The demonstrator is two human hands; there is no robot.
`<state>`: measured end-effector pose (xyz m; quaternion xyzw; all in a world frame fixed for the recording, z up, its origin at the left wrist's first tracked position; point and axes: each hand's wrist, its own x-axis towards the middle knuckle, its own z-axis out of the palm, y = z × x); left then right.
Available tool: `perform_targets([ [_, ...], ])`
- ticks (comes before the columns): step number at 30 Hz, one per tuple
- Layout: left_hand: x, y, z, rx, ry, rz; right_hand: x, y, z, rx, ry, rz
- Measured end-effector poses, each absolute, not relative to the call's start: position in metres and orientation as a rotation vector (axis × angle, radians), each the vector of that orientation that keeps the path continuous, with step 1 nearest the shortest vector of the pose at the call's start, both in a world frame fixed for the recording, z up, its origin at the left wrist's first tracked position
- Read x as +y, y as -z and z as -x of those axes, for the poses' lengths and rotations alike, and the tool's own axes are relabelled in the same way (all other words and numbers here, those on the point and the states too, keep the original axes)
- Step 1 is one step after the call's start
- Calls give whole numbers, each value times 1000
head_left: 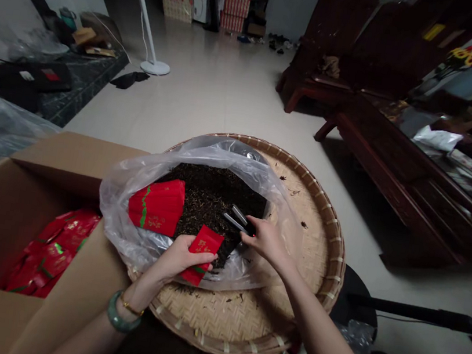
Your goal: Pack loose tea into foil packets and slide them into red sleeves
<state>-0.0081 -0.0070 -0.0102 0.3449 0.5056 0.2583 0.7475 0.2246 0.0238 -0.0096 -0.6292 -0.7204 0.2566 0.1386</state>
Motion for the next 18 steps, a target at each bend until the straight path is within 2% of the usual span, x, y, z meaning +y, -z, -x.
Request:
perform_targets([
  [4, -7, 13, 7, 1108, -547, -801, 17, 5, -212, -2114, -520, 1744],
  [10, -9, 18, 4, 1089, -507, -885, 10, -6, -161, -2175, -624, 1311],
  [15, -10, 14, 5, 1055, -460, -948, 10, 8, -149, -2191, -597, 1234],
  [18, -11, 14, 3, 1022, -426, -975, 9, 4, -153, -2089, -733, 1240],
])
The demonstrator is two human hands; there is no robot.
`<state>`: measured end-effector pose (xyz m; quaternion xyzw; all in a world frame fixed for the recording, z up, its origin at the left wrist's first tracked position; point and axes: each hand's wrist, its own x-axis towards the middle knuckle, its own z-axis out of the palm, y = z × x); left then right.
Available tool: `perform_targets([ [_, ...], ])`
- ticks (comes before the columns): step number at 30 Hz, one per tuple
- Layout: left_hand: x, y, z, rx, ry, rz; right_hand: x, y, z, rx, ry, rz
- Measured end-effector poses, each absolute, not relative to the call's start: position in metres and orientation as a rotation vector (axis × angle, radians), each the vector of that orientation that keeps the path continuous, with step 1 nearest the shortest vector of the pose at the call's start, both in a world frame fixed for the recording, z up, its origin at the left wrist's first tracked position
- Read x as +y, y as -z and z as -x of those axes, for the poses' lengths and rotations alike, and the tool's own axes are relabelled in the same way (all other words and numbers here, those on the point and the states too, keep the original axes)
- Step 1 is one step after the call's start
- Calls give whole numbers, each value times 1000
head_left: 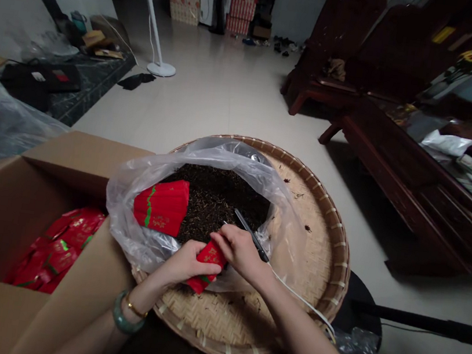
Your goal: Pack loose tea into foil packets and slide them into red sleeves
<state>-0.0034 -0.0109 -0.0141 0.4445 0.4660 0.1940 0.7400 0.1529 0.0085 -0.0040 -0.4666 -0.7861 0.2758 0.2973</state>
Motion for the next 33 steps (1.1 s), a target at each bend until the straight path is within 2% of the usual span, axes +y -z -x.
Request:
perform_targets([
  [3, -13, 13, 10, 958, -527, -966, 10, -6, -159, -1820, -1047, 1285],
  [5, -14, 7, 25, 874, -811, -965, 12, -10, -165, -1552, -1257, 1293],
  [6, -14, 2, 35, 808, -1090, -963, 13, -11, -167, -1423, -1331, 1288],
  [9, -8, -19, 69, 746, -1586, -979, 17, -6, -171, -1191, -1432, 1267],
  [11, -2, -29, 85, 831, -1725, -1167, 17, 0, -171, -1169, -1460, 1269],
  [14, 9, -25, 93, 1234, -1431, -1800, 15, 8, -166, -1237, -1502, 1298],
  [16, 14, -14, 93, 1457, -1066, -2210, 13, 11, -164, -1307, -1513, 1311],
  [19, 17, 2, 91, 1636, -668, -2483, 11, 14, -162, -1368, -1518, 1324],
  [21, 19, 8, 92, 1712, -548, -2539, 10, 17, -163, -1375, -1516, 1335],
  [24, 21, 8, 95, 1738, -552, -2529, 10, 21, -164, -1393, -1511, 1355],
  [27, 20, 3, 97, 1689, -795, -2386, 7, 19, -162, -1486, -1437, 1361],
  [30, 14, -4, 87, 1589, -1057, -2041, 2, 7, -155, -1698, -1086, 1309],
  [33, 5, -7, 63, 1509, -1091, -1689, -5, -7, -145, -1954, -626, 1188],
])
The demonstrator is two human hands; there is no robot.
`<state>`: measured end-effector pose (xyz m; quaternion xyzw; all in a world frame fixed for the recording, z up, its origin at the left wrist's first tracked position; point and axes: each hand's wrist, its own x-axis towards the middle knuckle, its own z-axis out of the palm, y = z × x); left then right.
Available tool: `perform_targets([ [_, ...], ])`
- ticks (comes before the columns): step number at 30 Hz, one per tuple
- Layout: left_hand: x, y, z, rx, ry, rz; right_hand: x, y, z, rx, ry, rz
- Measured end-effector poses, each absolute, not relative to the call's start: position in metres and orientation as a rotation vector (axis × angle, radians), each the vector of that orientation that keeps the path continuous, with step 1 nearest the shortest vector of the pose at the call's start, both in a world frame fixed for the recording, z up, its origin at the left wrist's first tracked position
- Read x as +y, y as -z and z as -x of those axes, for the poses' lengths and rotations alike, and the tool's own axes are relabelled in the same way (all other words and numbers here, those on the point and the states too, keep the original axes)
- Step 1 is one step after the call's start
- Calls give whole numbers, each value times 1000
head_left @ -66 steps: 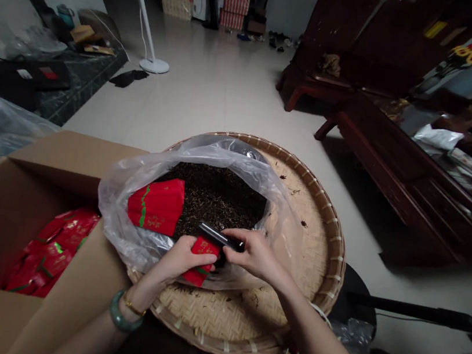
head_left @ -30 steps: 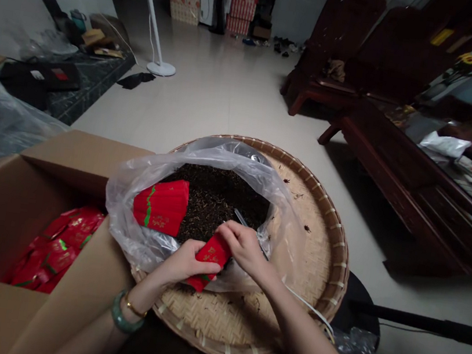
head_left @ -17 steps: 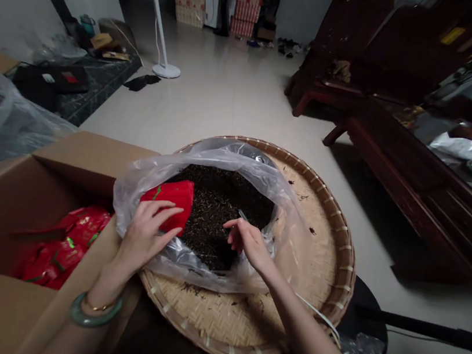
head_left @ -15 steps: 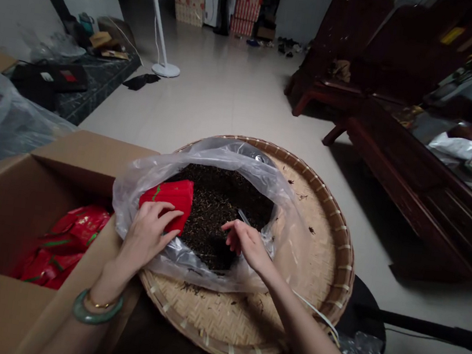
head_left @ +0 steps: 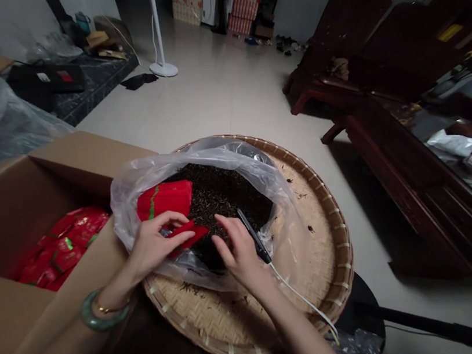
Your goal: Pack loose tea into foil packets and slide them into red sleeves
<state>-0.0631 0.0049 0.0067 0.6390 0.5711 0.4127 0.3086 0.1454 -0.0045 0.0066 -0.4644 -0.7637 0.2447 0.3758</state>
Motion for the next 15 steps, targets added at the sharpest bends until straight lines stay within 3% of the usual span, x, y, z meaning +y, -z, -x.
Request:
perform_targets([
  [5, -6, 1, 26, 1362, -1172, -1316, -9, -5, -140, -2163, -264, 1073],
  [15, -10, 10, 14, 1298, -1119, -1001, -14, 11, -146, -2097, -236, 1035],
])
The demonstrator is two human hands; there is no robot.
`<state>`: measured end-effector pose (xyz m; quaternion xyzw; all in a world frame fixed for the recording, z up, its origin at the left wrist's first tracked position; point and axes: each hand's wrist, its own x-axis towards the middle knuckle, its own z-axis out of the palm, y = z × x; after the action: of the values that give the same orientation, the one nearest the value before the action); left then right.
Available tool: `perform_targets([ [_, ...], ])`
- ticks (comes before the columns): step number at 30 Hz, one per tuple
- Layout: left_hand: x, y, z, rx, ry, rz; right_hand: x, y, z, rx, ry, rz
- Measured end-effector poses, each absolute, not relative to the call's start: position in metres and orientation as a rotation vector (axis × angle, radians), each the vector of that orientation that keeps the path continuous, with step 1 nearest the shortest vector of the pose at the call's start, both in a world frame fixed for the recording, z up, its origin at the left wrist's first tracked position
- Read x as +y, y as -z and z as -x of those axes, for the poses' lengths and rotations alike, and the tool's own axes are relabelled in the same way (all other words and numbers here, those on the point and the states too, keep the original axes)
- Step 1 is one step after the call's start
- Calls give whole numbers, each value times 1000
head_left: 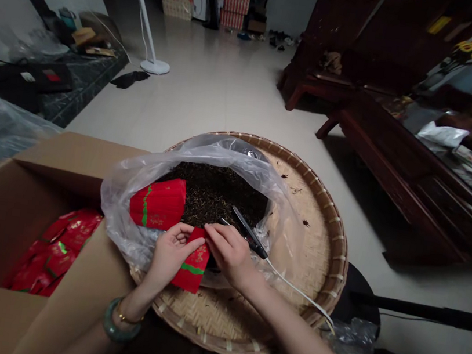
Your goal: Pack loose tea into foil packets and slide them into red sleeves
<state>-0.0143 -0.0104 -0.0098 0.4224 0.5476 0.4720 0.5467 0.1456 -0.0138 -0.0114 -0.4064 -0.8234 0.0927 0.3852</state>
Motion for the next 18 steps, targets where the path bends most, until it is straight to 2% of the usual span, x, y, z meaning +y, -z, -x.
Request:
perform_targets([
  [5, -11, 12, 12, 1297, -1137, -947, -13, 15, -146, -2088, -202, 965],
  [12, -15, 17, 14, 1312, -1024, -1232, -10, 2, -147, -1962, -617, 1223],
  [18, -14, 22, 25, 1330, -809, -1393, -10, -1, -158, -1960, -580, 1227],
])
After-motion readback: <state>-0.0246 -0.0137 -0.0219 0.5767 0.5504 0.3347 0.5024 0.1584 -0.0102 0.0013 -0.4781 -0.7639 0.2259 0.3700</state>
